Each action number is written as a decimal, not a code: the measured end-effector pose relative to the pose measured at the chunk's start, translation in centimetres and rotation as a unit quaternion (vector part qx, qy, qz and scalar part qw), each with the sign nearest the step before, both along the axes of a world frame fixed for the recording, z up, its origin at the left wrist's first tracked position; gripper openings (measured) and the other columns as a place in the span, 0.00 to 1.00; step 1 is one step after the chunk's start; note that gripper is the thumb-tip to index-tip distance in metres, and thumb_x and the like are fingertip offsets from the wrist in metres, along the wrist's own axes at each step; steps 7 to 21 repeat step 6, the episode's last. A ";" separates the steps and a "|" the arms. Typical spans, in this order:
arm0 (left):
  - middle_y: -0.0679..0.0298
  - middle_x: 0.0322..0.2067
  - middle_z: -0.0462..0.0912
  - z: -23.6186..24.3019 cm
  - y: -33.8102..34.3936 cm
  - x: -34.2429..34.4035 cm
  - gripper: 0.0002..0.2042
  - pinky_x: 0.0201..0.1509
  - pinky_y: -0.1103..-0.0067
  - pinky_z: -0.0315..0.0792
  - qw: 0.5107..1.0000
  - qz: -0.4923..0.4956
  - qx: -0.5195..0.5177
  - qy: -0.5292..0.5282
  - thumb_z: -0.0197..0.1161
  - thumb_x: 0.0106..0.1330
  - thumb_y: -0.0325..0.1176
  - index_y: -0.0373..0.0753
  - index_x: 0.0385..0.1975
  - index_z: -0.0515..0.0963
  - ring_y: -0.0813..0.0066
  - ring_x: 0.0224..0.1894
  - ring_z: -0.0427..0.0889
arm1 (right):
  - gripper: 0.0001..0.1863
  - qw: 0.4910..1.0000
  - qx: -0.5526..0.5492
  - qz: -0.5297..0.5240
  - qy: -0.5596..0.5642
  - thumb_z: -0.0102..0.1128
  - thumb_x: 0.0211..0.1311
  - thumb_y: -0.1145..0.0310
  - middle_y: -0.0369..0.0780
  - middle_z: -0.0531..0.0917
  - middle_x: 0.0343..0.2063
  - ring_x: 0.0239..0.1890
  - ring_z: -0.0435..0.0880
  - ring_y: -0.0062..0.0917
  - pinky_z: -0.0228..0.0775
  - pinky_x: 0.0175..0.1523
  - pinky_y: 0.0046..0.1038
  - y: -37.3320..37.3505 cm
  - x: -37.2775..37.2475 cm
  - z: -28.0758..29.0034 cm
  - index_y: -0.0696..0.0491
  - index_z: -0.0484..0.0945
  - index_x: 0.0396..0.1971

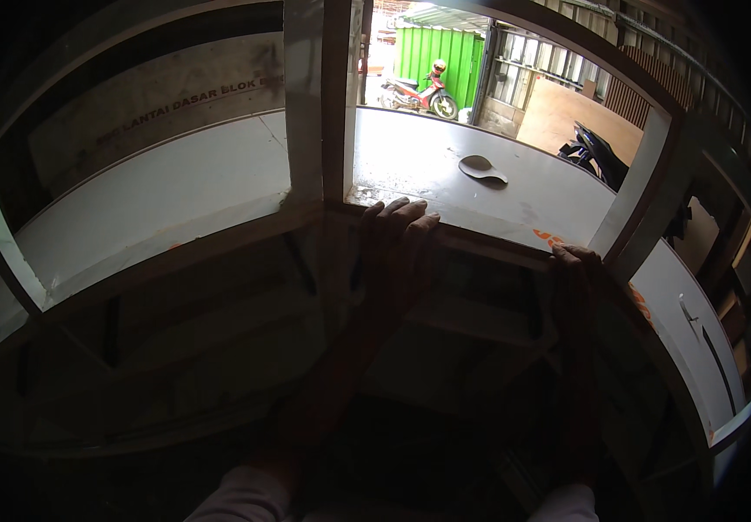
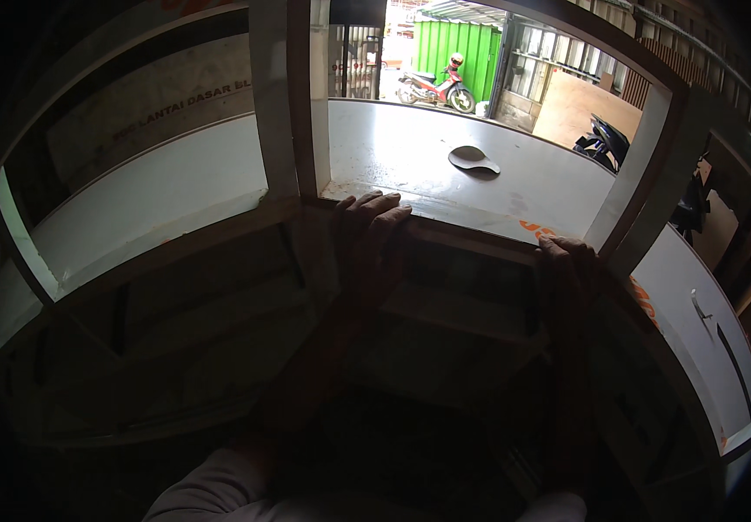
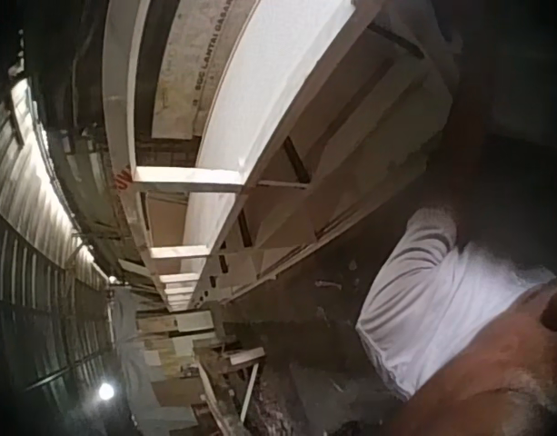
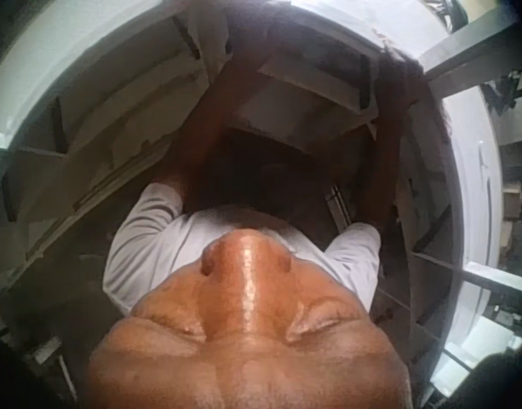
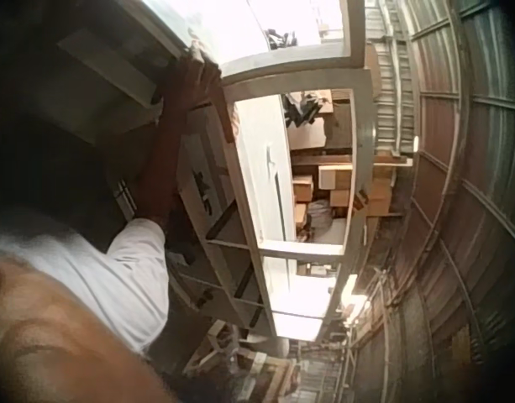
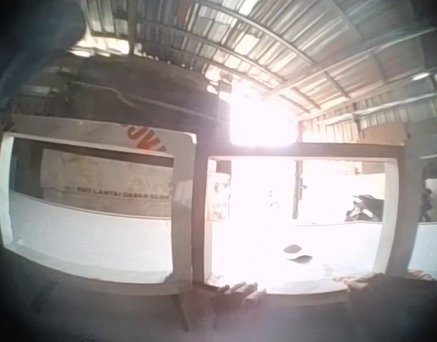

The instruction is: The person cuts an edge banding strip using a utility knife, presses and aligns it on a workbench, and attaches the strip along the edge of a wooden counter frame by hand.

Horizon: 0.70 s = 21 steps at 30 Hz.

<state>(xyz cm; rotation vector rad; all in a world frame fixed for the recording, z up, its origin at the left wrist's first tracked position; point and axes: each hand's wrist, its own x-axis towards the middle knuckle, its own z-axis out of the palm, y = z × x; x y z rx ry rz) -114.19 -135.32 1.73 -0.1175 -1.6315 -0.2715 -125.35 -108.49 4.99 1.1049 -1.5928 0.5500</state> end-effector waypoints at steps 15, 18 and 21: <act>0.63 0.46 0.86 0.3 -1.5 0.1 0.10 0.62 0.63 0.67 0.999 -0.017 -0.022 -0.018 0.69 0.62 0.30 0.43 0.43 0.84 0.62 0.53 0.82 | 0.14 0.999 -0.009 -0.012 -0.036 0.68 0.58 0.81 0.43 0.83 0.41 0.46 0.82 0.35 0.73 0.54 0.36 0.0 -1.3 -1.5 0.56 0.82 0.45; 0.63 0.46 0.86 0.3 -1.5 0.1 0.10 0.62 0.63 0.67 0.999 -0.017 -0.022 -0.018 0.69 0.62 0.30 0.43 0.43 0.84 0.62 0.53 0.82 | 0.14 0.999 -0.009 -0.012 -0.036 0.68 0.58 0.81 0.43 0.83 0.41 0.46 0.82 0.35 0.73 0.54 0.36 0.0 -1.3 -1.5 0.56 0.82 0.45; 0.63 0.46 0.86 0.3 -1.5 0.1 0.10 0.62 0.63 0.67 0.999 -0.017 -0.022 -0.018 0.69 0.62 0.30 0.43 0.43 0.84 0.62 0.53 0.82 | 0.14 0.999 -0.009 -0.012 -0.036 0.68 0.58 0.81 0.43 0.83 0.41 0.46 0.82 0.35 0.73 0.54 0.36 0.0 -1.3 -1.5 0.56 0.82 0.45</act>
